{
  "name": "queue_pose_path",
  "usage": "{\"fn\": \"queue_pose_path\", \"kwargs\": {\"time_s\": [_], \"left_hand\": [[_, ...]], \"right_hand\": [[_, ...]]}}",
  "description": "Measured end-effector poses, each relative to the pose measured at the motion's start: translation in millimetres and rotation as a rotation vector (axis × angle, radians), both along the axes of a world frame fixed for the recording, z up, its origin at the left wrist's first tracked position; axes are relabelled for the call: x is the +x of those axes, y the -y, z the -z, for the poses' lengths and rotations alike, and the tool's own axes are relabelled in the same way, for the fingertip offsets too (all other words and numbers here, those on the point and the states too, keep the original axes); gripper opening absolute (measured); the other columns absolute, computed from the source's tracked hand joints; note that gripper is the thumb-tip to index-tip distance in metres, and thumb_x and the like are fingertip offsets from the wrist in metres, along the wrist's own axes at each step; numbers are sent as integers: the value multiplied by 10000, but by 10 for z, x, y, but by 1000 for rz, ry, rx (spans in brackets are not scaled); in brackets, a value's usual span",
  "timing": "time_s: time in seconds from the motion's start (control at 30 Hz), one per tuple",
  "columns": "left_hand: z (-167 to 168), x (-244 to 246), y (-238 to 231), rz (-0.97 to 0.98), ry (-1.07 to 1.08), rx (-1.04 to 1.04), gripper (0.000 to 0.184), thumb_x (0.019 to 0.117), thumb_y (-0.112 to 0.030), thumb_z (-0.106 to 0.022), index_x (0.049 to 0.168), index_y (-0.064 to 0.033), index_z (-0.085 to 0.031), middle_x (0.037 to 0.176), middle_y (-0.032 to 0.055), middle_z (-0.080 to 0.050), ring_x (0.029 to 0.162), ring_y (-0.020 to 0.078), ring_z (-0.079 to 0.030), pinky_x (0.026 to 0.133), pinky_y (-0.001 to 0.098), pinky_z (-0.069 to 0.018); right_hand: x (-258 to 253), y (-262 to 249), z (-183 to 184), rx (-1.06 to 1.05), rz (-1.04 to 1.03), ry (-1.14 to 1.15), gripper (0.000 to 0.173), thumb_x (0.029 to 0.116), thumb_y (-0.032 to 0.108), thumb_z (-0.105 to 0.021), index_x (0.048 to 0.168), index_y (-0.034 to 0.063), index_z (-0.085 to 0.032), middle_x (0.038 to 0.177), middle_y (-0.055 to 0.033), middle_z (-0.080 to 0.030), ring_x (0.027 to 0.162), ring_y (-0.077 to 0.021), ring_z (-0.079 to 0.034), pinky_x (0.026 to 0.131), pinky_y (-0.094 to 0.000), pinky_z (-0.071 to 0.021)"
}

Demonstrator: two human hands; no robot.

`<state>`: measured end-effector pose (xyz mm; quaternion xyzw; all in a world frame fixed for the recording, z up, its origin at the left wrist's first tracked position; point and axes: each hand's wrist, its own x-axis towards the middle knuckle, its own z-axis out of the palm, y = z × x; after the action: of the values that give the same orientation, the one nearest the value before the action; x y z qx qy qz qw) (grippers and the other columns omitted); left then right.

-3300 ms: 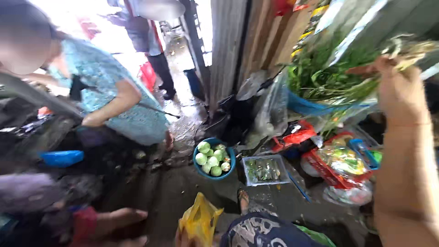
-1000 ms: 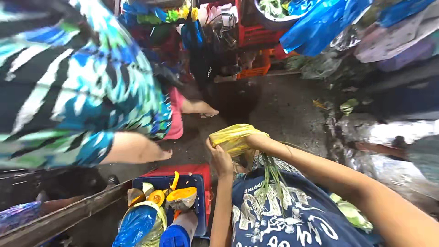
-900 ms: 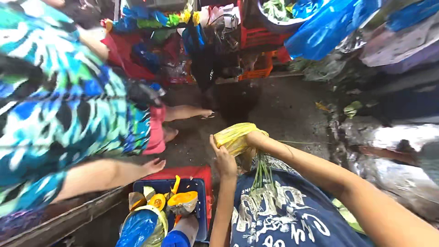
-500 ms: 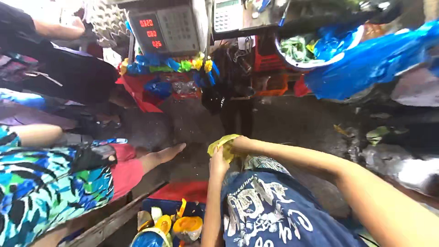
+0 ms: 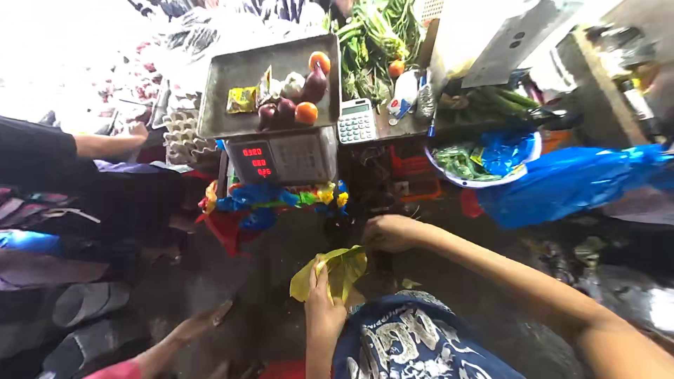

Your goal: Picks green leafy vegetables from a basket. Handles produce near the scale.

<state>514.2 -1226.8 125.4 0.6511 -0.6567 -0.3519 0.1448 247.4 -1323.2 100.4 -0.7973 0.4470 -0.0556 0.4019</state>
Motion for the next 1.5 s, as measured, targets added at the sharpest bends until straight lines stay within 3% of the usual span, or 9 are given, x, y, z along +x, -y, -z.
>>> {"fn": "queue_pose_path", "kwargs": {"time_s": [0.23,0.5,0.67,0.8,0.87,1.0,1.1,1.3,1.5], "left_hand": [[-640,622,600,49,-54,-50,805,751,34,-698,1510,47,-431,1450,284,-533,1280,397,-589,1056,529,-481],[-998,1217,1198,230,-220,-209,800,725,-5,-666,1491,68,-450,1484,228,-528,1365,288,-541,1102,394,-466],[-1055,1270,1567,266,-259,-274,810,730,-45,-664,1508,21,-450,1520,209,-493,1369,280,-527,1078,392,-478],[-1198,1213,1743,234,-195,-329,776,751,-59,-648,1502,8,-466,1499,247,-495,1349,301,-534,1053,402,-485],[-1223,1180,1800,211,-219,-332,764,762,-86,-655,1498,3,-473,1491,256,-494,1362,263,-521,1069,367,-474],[-1278,1030,1829,227,-246,-345,759,760,-123,-671,1485,6,-487,1445,249,-538,1310,212,-562,1037,331,-499],[-1360,763,1772,275,-213,-343,763,750,-116,-641,1481,34,-483,1459,240,-538,1354,233,-535,1075,344,-476],[-1444,379,1673,208,-81,-411,733,745,-73,-642,1445,90,-498,1418,327,-528,1287,283,-581,1027,358,-500],[-1501,413,1560,11,-117,-331,816,744,8,-650,1509,104,-383,1522,365,-360,1384,246,-472,1075,277,-451]], "right_hand": [[577,1417,-1429,-807,641,183,275,1012,278,-612,1144,62,-719,1066,-127,-710,966,-265,-697,836,-468,-581],[1509,3245,-1722,-498,485,-421,1009,749,806,-664,1470,113,-529,1331,-198,-640,1259,-411,-577,1036,-664,-401],[1729,3623,-1967,-241,248,-445,576,804,268,-871,1252,-21,-651,1210,-287,-641,1150,-479,-609,908,-714,-481],[1454,3358,-2326,-431,160,-96,355,895,21,-680,1249,35,-695,1214,-222,-684,1164,-385,-639,1001,-605,-475],[1216,2944,-2446,-507,157,212,214,939,55,-658,1144,88,-711,1136,-67,-719,1023,-146,-698,913,-361,-583],[863,1991,-1939,-51,-95,908,209,907,20,-524,872,70,-724,961,-17,-748,816,-80,-696,710,-280,-598],[1026,1601,-1273,184,-150,663,186,880,-69,-574,912,-7,-746,894,-48,-747,735,-80,-682,651,-280,-582],[992,1379,-1143,-83,-28,583,360,1009,5,-528,1347,28,-650,1329,-175,-661,1163,-239,-669,994,-390,-539],[-401,1559,-775,-537,970,466,259,1047,108,-500,1263,57,-634,1011,-119,-716,783,-201,-698,664,-378,-593]]}}
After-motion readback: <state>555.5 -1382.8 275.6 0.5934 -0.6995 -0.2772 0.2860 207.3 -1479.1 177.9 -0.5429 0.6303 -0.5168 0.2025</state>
